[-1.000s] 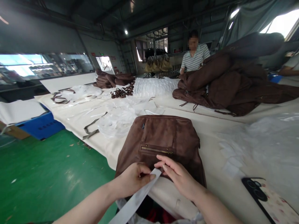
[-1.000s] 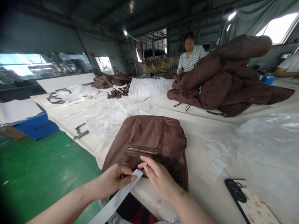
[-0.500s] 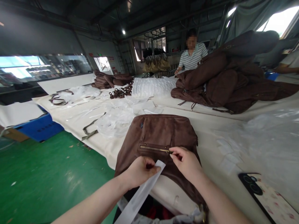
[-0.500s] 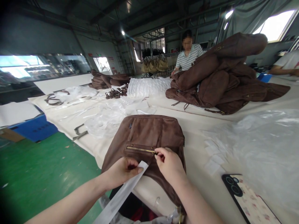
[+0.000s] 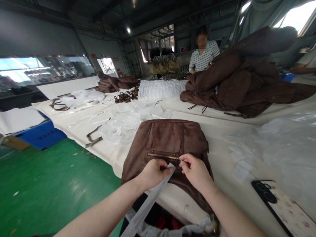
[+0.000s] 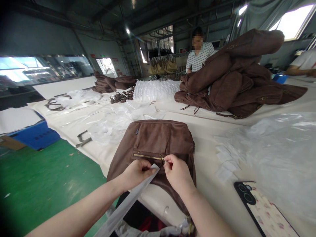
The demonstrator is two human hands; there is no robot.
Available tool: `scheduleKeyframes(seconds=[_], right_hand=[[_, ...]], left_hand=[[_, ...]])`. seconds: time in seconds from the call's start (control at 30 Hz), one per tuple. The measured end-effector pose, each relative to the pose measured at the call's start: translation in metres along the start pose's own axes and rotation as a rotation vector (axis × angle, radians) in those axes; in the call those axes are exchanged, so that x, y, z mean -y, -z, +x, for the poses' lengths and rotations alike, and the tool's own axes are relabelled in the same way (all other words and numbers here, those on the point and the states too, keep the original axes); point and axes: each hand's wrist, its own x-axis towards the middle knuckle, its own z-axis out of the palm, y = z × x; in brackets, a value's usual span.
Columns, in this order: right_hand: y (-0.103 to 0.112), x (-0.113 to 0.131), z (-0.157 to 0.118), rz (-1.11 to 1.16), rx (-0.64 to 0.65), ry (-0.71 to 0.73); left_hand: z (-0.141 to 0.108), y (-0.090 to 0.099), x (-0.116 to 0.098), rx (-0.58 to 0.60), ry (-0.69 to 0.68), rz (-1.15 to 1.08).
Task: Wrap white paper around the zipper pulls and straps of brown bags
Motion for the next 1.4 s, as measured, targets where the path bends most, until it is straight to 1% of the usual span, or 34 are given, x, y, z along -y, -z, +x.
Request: scheduleKeyframes(seconds=[0.1, 0.2, 0.33, 0.4, 0.47, 0.53, 0.63, 0.73, 0.83, 0.93, 1.03, 1.2, 1.3, 1.4], right_hand=[[0.002, 0.001, 0.000, -0.003, 0.040, -0.065], [0.004, 0.004, -0.001, 0.031, 0.101, -0.071], [0.005, 0.009, -0.002, 0.038, 0.099, -0.072], [0.005, 0.009, -0.002, 0.035, 0.083, -0.065], [0.004, 0.009, -0.001, 0.033, 0.075, -0.056], [0.003, 0.007, -0.001, 0.025, 0.081, -0.044], [0.002, 0.004, -0.001, 0.012, 0.084, -0.032], [0.002, 0.004, -0.001, 0.020, 0.047, -0.048], [0.002, 0.006, 0.000, 0.067, 0.036, -0.108], [0.000, 0.005, 0.000, 0.124, 0.094, -0.178], [-0.003, 0.002, 0.000, 0.148, 0.153, -0.207], [-0.009, -0.004, 0.003, 0.144, 0.180, -0.223], [-0.011, -0.003, 0.005, 0.255, 0.221, -0.317], [-0.013, 0.000, 0.007, 0.497, 0.294, -0.435]], left_hand=[[0.006, -0.005, -0.002, -0.035, -0.041, 0.024], [0.011, -0.009, -0.004, -0.078, -0.072, 0.058], [0.014, -0.013, 0.000, -0.196, -0.124, 0.104], [0.015, -0.015, 0.003, -0.232, -0.157, 0.123], [0.015, -0.017, 0.005, -0.224, -0.178, 0.160], [0.016, -0.019, 0.005, -0.192, -0.190, 0.215], [0.017, -0.020, 0.002, -0.168, -0.193, 0.266], [0.020, -0.022, -0.004, -0.204, -0.181, 0.256], [0.023, -0.023, -0.009, -0.259, -0.153, 0.222], [0.024, -0.023, -0.011, -0.284, -0.128, 0.179], [0.026, -0.023, -0.011, -0.265, -0.108, 0.178], [0.033, -0.026, -0.012, -0.257, -0.077, 0.176], [0.037, -0.025, -0.011, -0.243, -0.061, 0.122], [0.039, -0.021, -0.009, -0.180, -0.070, 0.069]])
